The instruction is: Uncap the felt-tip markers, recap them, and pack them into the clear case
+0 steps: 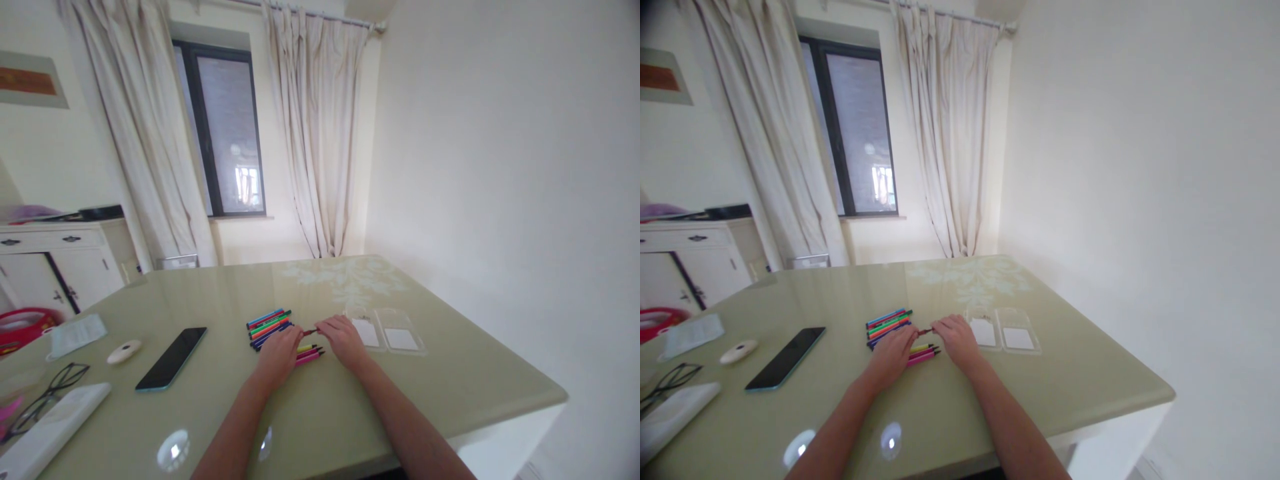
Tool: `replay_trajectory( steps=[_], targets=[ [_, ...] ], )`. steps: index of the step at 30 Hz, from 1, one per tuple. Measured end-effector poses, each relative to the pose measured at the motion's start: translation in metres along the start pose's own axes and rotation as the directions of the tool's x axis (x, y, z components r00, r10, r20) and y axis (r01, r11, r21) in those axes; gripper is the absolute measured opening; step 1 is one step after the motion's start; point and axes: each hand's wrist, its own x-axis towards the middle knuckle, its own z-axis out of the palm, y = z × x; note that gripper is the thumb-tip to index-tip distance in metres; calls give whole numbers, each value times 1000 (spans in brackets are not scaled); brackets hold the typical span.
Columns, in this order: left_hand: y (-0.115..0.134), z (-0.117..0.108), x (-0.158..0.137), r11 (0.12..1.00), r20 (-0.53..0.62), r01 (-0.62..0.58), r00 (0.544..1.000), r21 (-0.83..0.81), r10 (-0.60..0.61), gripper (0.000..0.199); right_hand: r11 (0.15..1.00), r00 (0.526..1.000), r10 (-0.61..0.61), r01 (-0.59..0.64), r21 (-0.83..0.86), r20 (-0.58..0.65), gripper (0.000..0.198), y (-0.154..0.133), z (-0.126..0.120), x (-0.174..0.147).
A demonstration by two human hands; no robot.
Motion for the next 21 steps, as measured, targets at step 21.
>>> replay_trajectory(
  steps=[21],
  targets=[
    [-2, -4, -2, 1000, 90, 3, 996, -25, -1, 28, 971, 966, 240, -240, -6, 97, 12, -11, -2, 1]
  ],
)
